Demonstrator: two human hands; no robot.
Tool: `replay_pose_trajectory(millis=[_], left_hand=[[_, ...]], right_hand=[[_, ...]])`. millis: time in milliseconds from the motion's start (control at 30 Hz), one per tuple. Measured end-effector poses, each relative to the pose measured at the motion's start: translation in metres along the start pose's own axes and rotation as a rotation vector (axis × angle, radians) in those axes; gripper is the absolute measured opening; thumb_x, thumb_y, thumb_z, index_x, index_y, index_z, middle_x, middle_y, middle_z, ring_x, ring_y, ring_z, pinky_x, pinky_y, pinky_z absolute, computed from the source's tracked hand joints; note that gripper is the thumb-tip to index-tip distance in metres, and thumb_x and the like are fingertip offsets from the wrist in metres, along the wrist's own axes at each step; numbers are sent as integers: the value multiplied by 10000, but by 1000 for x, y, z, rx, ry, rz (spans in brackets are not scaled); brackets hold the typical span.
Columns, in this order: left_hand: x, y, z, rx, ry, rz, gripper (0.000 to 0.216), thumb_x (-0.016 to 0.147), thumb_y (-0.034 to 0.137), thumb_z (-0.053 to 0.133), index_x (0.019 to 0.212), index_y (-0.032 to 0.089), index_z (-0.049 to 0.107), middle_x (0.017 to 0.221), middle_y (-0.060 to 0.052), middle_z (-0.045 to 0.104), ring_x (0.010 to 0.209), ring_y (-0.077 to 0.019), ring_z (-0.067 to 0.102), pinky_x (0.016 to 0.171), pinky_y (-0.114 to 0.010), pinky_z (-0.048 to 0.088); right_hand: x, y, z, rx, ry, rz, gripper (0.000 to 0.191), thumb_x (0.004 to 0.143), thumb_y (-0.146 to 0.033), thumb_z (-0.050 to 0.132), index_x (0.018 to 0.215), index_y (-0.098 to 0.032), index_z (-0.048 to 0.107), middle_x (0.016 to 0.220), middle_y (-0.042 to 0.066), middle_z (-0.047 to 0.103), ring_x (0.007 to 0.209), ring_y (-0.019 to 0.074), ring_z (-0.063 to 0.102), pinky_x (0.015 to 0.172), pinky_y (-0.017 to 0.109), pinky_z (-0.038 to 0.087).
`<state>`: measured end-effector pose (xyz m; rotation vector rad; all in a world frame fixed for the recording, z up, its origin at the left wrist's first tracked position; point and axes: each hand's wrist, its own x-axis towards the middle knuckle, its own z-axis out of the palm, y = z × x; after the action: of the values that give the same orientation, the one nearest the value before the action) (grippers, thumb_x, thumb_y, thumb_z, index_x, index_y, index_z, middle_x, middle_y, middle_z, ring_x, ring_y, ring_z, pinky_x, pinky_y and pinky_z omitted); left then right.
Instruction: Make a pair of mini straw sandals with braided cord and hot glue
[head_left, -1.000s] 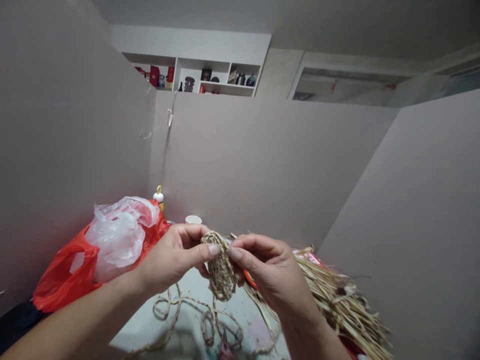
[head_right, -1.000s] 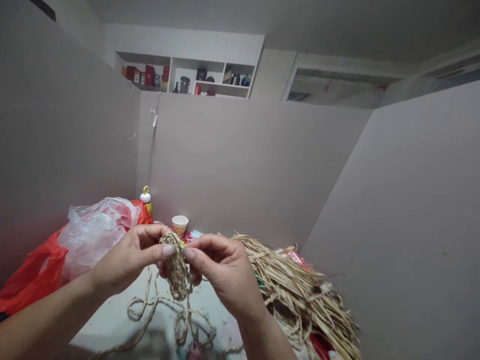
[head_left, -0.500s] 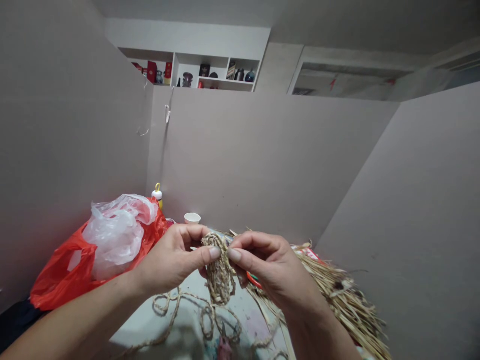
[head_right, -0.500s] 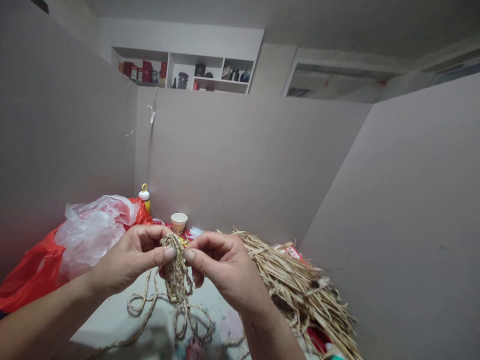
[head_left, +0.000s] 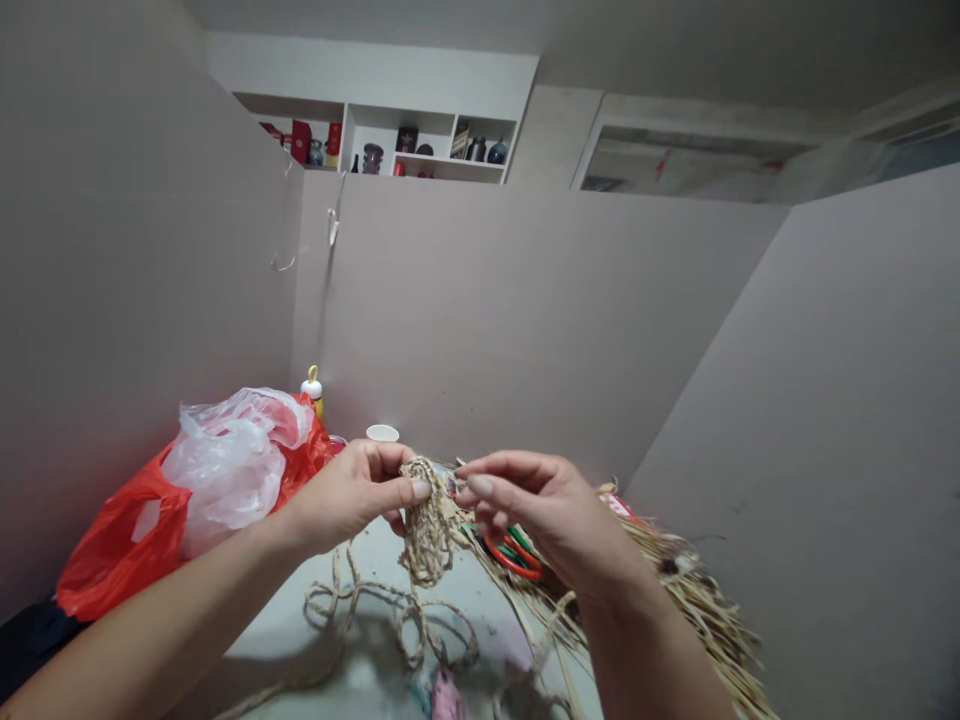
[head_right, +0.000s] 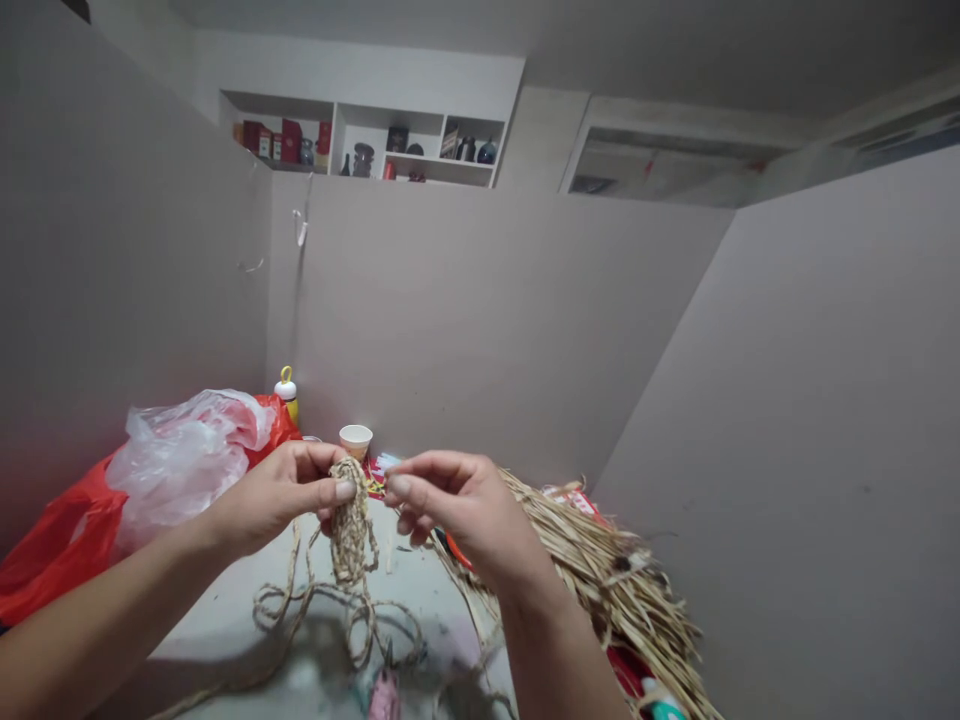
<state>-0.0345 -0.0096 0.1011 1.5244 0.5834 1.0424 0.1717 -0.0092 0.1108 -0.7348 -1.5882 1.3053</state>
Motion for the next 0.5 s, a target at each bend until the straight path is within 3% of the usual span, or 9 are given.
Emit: replay_pose_trajectory(millis=[200,500], left_hand=[[9,-12,-12,24,-57,-51,281,745,384,753,775,127,644,669,4,597,580,-92,546,564,-232,479],[10,-12,-10,-10,-138,-44,245,769,348,736,784,121,645,682,0,586,601,-94,556,569,-224,466]], right_hand=[[15,19,-5,115,-68,70,222,669,-314,860,650,-146,717,532,-14,649,428,63,531,413,167,455],[27,38,1,272,-143,174,319,614,-364,888,604,-137,665,466,-39,607,330,30,480,332,118,405]])
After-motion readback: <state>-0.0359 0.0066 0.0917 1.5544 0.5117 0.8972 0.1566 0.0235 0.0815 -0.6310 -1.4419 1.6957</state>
